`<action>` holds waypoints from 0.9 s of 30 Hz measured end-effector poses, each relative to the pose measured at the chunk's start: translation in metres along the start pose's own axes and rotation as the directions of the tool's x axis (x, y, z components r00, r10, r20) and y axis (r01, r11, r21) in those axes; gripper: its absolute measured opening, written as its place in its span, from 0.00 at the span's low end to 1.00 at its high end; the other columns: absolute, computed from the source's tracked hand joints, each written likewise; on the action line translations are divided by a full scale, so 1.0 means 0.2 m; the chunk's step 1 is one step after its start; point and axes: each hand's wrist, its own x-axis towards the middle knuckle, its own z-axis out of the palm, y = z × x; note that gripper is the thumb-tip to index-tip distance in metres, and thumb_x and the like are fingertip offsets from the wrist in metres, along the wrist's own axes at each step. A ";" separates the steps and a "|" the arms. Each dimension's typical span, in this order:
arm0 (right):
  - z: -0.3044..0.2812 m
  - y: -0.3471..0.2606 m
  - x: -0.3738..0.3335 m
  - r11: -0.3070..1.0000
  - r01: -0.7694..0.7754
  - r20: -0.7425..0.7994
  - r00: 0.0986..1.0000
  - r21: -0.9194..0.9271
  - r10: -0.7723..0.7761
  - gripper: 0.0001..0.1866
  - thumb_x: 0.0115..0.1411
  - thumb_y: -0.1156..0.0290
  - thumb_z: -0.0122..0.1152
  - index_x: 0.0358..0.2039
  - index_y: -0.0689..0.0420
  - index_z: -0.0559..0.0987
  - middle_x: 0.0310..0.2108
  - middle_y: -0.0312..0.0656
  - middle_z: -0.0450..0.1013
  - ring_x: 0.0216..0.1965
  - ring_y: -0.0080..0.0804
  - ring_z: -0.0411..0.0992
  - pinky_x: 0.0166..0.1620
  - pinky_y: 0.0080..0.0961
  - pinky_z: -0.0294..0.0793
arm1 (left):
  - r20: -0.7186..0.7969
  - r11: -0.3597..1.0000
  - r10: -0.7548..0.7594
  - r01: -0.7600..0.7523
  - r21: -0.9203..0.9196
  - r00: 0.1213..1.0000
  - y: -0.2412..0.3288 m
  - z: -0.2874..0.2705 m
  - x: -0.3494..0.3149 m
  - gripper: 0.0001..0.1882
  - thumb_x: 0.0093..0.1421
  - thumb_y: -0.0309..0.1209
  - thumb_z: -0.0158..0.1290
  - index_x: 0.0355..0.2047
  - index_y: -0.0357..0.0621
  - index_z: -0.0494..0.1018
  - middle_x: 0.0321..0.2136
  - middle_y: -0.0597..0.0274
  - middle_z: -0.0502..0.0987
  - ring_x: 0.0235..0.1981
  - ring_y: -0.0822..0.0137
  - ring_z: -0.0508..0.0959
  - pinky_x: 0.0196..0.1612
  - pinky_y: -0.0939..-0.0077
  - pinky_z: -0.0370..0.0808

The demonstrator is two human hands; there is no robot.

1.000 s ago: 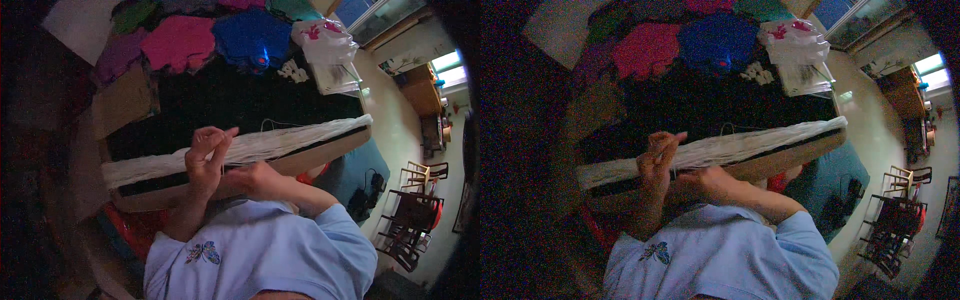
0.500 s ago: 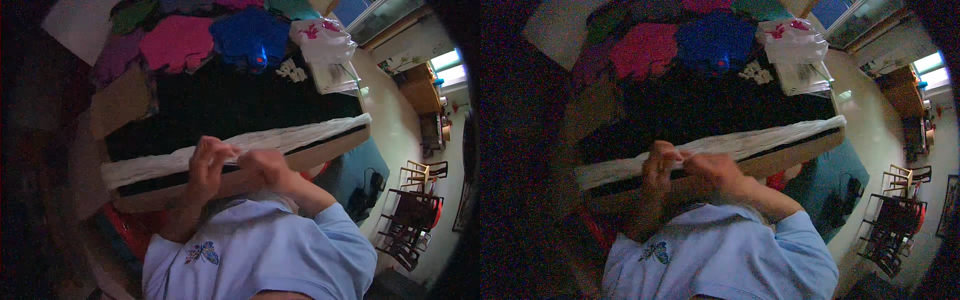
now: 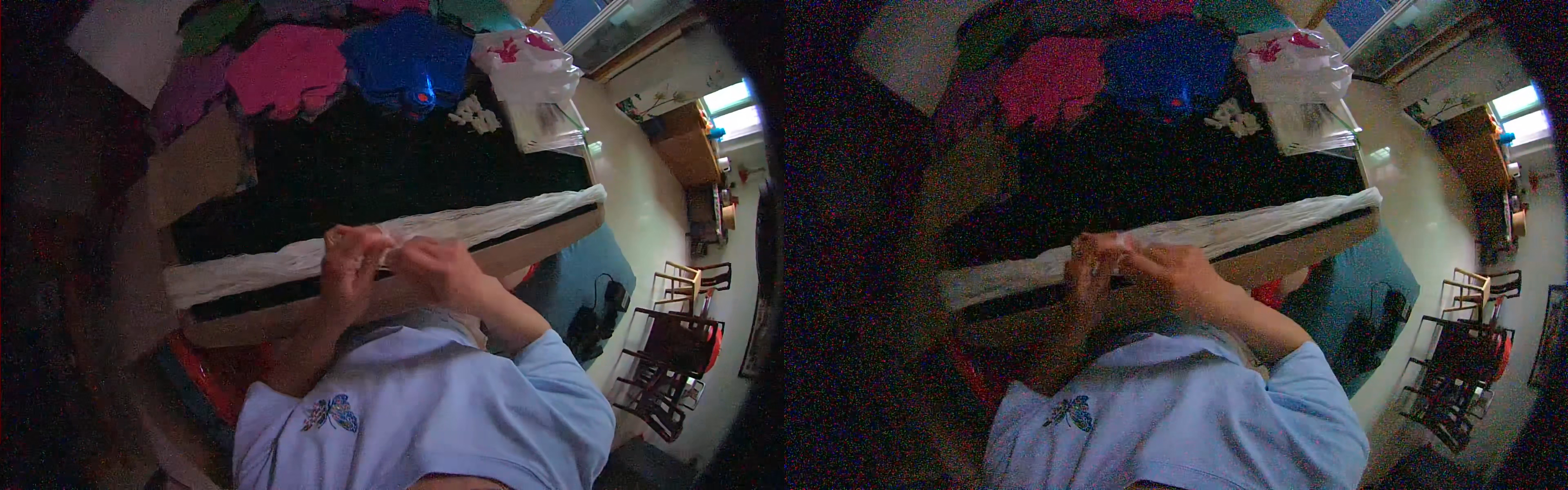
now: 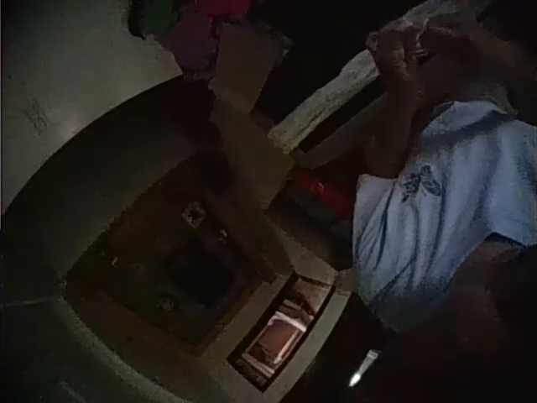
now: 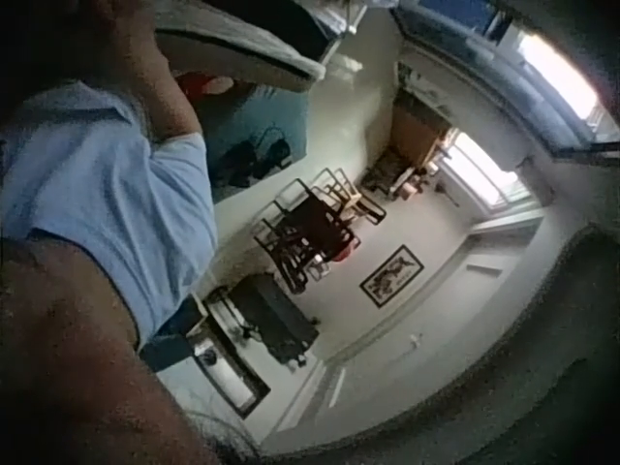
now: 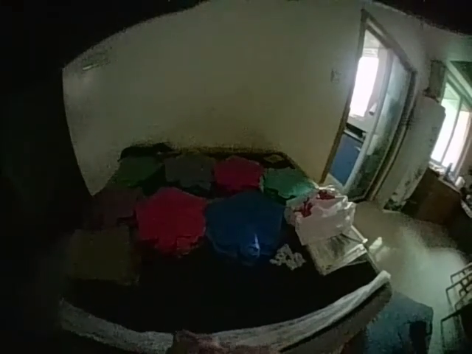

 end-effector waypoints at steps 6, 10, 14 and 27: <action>-0.01 0.09 0.00 0.998 0.042 -0.100 0.994 0.051 -0.037 0.12 0.42 0.76 0.57 0.31 0.61 0.71 0.24 0.42 0.67 0.24 0.40 0.68 0.24 0.33 0.66 | 0.294 0.632 -0.292 0.414 -0.655 0.910 0.08 -0.11 -0.06 0.08 0.60 0.31 0.43 0.27 0.41 0.69 0.29 0.58 0.74 0.37 0.67 0.73 0.42 0.71 0.66; 0.11 -0.02 0.00 0.997 -0.052 0.013 0.999 0.062 0.051 0.10 0.42 0.76 0.57 0.28 0.60 0.72 0.23 0.43 0.68 0.22 0.39 0.68 0.24 0.32 0.66 | -0.138 0.839 -0.293 0.185 -0.511 0.946 0.12 -0.14 0.07 0.08 0.61 0.30 0.43 0.28 0.42 0.69 0.29 0.58 0.75 0.37 0.66 0.73 0.48 0.69 0.64; 0.00 -0.08 0.06 0.995 0.018 -0.032 0.999 0.094 -0.015 0.08 0.42 0.76 0.55 0.27 0.60 0.72 0.22 0.44 0.67 0.24 0.38 0.68 0.26 0.31 0.68 | 0.006 0.999 -0.013 0.013 0.033 1.000 0.06 -0.07 0.05 0.09 0.61 0.29 0.41 0.28 0.43 0.70 0.30 0.61 0.75 0.38 0.68 0.73 0.50 0.71 0.61; 0.00 -0.02 0.03 0.995 0.034 0.016 0.999 0.094 -0.036 0.11 0.42 0.75 0.58 0.28 0.59 0.71 0.25 0.45 0.67 0.26 0.41 0.68 0.27 0.29 0.68 | 0.019 0.999 0.040 -0.040 0.027 0.999 0.09 -0.10 0.04 0.06 0.58 0.25 0.45 0.32 0.42 0.72 0.28 0.61 0.74 0.30 0.68 0.72 0.36 0.73 0.64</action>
